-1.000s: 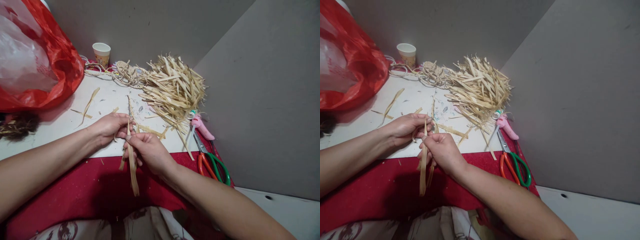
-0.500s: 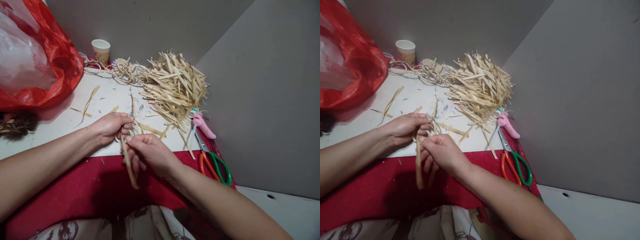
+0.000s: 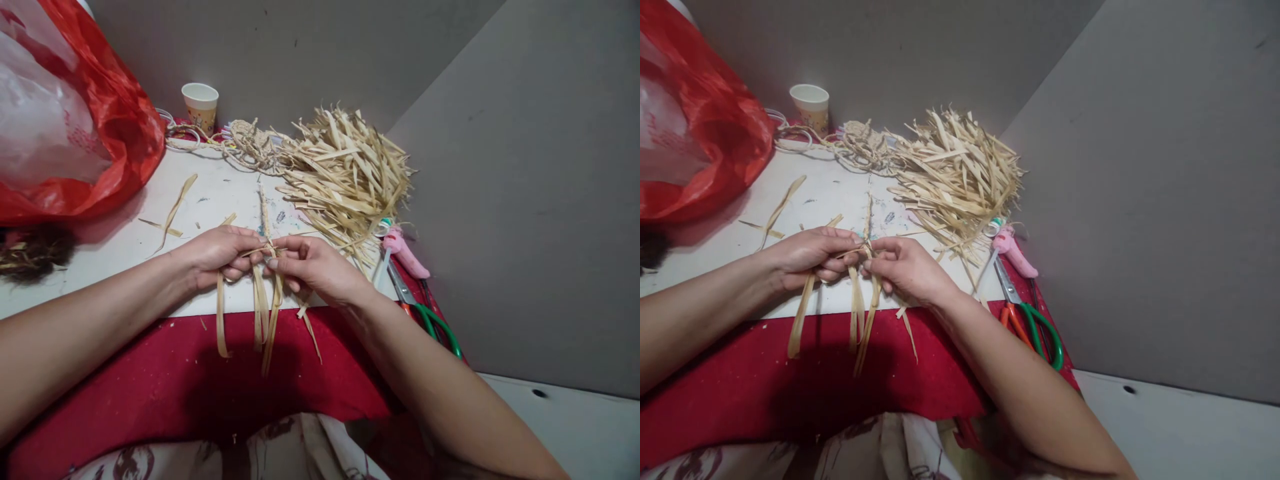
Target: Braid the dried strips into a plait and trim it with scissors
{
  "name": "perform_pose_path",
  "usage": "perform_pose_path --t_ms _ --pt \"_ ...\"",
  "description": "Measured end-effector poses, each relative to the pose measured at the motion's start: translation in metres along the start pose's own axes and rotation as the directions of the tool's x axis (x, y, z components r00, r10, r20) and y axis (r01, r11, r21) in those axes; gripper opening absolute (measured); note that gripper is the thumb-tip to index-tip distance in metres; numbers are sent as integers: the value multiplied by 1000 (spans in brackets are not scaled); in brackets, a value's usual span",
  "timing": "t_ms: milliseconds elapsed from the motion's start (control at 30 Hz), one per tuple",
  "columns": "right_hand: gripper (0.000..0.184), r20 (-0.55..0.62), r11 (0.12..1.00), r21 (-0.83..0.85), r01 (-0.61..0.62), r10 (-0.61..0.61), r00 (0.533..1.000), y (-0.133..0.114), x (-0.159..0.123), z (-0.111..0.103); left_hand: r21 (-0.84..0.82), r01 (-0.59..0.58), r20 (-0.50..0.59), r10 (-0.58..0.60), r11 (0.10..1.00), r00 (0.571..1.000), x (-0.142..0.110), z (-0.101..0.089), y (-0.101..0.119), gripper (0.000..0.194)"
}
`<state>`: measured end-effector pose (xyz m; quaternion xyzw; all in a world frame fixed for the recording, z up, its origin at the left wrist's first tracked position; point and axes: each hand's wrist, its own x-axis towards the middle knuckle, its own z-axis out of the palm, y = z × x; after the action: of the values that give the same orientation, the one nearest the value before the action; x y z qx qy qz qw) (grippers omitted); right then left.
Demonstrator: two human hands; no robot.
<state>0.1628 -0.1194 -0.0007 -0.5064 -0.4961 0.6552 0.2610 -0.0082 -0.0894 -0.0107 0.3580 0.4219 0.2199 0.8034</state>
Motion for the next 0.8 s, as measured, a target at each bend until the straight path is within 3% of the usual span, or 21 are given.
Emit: perform_pose_path --t_ms 100,267,533,800 --pt "21 40 999 -42 20 -19 999 3 3 -4 -5 5 2 -5 1000 1000 0 -1 0 24" --pt "26 45 988 -130 80 -75 996 8 4 -9 22 -5 -29 6 1000 1000 0 0 -1 24" --pt "21 118 983 -170 66 -46 992 4 6 -12 48 -22 -24 24 999 999 1 -2 -1 24" --pt "40 96 981 -180 66 -50 994 1 11 -7 84 -45 -57 49 996 997 0 0 0 27"
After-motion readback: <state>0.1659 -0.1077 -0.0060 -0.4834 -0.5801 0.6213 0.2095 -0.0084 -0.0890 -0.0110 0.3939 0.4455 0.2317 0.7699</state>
